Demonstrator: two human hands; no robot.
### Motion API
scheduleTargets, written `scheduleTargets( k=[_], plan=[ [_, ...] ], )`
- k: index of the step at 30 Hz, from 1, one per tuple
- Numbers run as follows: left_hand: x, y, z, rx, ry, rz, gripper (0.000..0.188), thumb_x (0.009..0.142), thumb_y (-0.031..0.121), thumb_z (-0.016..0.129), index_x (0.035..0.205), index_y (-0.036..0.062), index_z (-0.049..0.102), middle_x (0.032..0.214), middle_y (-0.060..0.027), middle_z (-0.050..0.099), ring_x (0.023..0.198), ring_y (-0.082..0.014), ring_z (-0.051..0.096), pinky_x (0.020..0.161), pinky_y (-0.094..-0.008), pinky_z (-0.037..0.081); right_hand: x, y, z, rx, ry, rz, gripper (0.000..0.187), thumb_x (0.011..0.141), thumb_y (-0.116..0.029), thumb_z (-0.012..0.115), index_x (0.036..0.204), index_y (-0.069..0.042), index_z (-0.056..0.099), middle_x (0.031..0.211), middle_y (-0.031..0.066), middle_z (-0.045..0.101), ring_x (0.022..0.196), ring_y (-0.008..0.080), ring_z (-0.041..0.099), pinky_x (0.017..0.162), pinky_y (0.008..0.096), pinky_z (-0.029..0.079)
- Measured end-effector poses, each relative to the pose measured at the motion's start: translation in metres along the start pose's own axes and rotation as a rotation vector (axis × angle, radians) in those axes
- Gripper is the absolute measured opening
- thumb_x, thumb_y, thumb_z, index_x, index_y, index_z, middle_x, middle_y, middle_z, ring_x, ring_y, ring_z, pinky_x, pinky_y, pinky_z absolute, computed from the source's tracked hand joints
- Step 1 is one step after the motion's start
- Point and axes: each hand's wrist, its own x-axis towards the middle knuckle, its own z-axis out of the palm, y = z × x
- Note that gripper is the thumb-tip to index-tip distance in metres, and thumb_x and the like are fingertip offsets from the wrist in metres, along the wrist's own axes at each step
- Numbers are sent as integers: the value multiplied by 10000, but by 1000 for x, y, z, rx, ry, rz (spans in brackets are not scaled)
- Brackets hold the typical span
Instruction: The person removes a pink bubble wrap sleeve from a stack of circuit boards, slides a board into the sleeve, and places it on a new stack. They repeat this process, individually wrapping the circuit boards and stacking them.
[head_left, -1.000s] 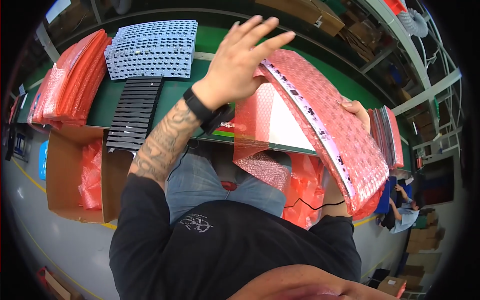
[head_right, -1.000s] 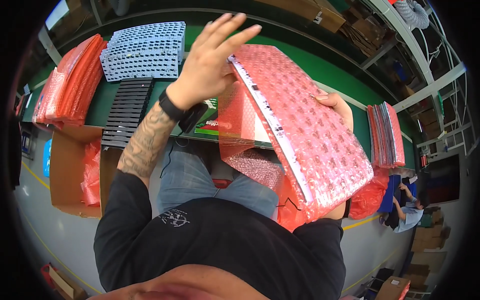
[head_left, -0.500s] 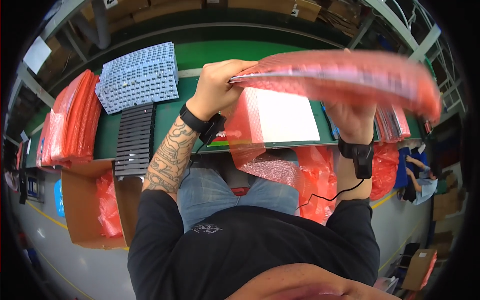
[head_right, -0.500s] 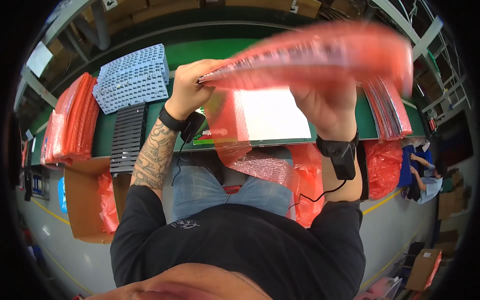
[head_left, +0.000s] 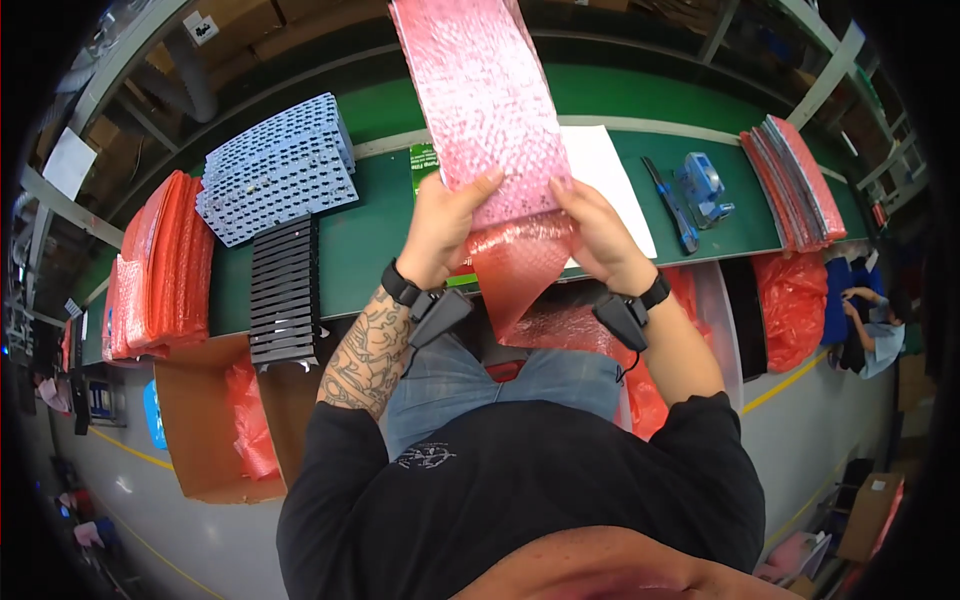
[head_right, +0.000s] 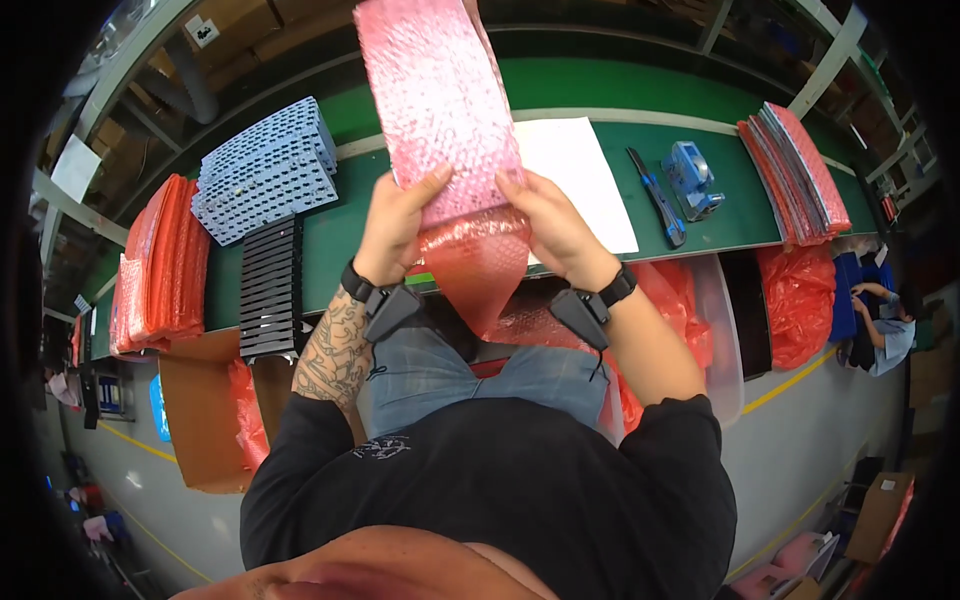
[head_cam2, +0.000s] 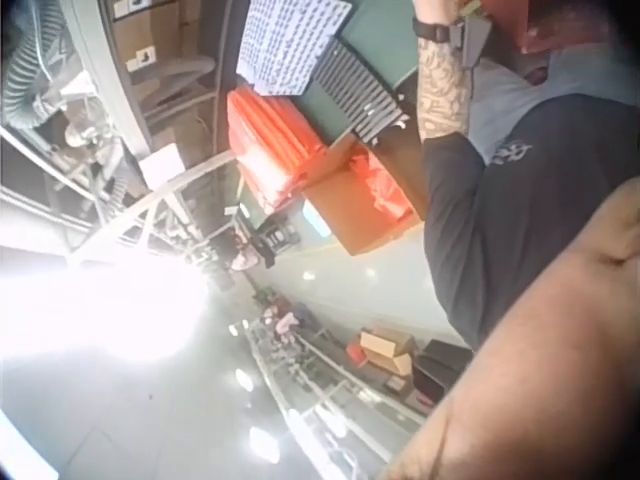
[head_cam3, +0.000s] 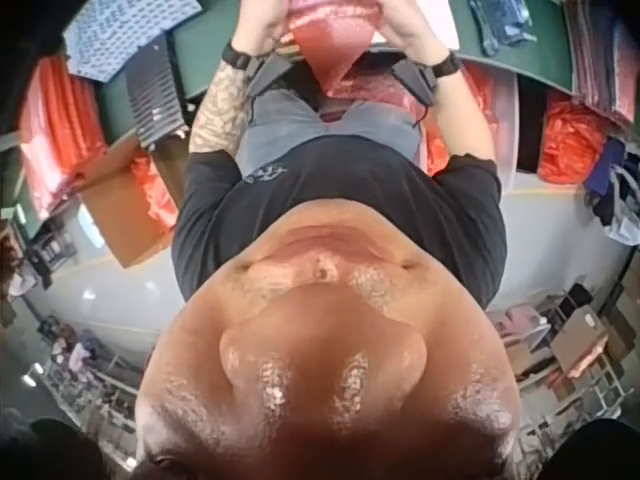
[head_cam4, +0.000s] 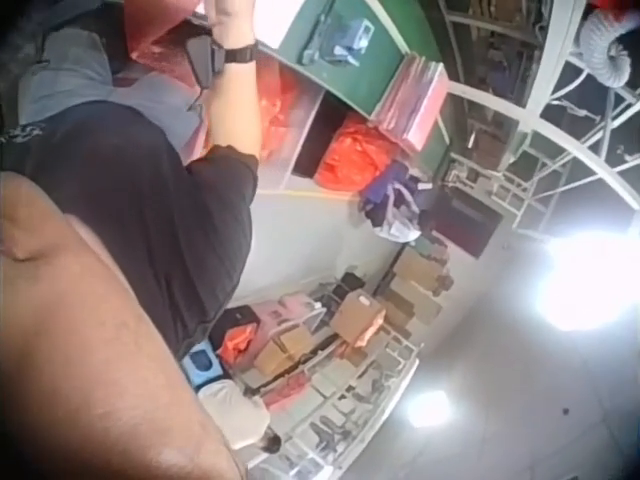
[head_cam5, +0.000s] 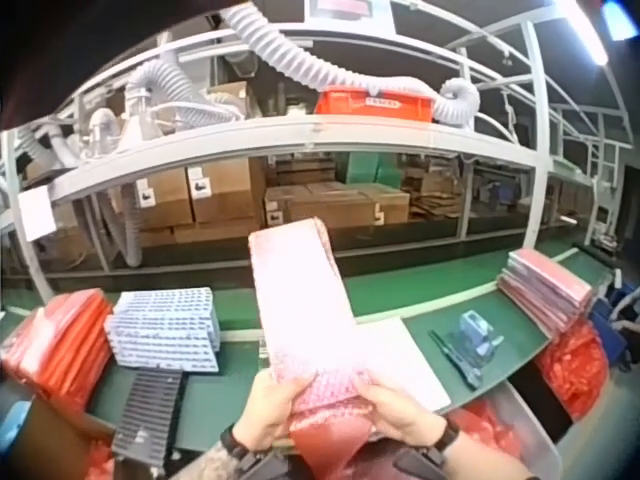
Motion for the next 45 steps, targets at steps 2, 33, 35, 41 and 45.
scheduleTargets(
  k=[2, 33, 35, 41, 45],
  plan=[
    [-12, -20, 1, -57, 68, -145, 327, 956, 60, 653, 1253, -57, 580, 1209, -136, 667, 1061, -220, 663, 933, -377, 551, -17, 12, 4, 188, -30, 78, 400, 1007, -191, 612, 1332, 26, 522, 1257, 113, 642, 1119, 187, 641, 972, 368, 522],
    [-88, -120, -17, -81, 114, -426, 467, 861, -88, 689, 1295, -26, 529, 1232, -105, 654, 1125, -197, 643, 987, -345, 516, -87, 89, -36, 212, 301, 376, 281, 964, -86, 654, 1196, 66, 611, 1127, 134, 697, 981, 190, 692, 864, 336, 558],
    [-91, -124, -19, -128, 137, -425, 437, 867, -85, 683, 1278, -29, 548, 1215, -103, 664, 1110, -194, 650, 980, -345, 521, -87, 91, -37, 178, 298, 385, 280, 966, -89, 651, 1198, 62, 608, 1125, 135, 697, 980, 190, 692, 859, 339, 559],
    [-99, -145, -26, -127, 148, -411, 341, 890, -78, 657, 1226, -58, 607, 1201, -101, 681, 1102, -174, 648, 971, -332, 521, -96, 85, -54, -549, 226, 503, 320, 945, -133, 693, 1196, 55, 629, 1096, 135, 700, 877, 146, 683, 759, 315, 558],
    [-100, -145, -25, -83, 125, -394, 347, 881, -84, 660, 1225, -56, 617, 1198, -100, 682, 1105, -166, 641, 973, -321, 512, -80, 1, -34, -1532, 186, -35, 318, 860, -128, 755, 1106, 56, 670, 906, 125, 691, 735, 158, 653, 617, 278, 505]
  ],
)
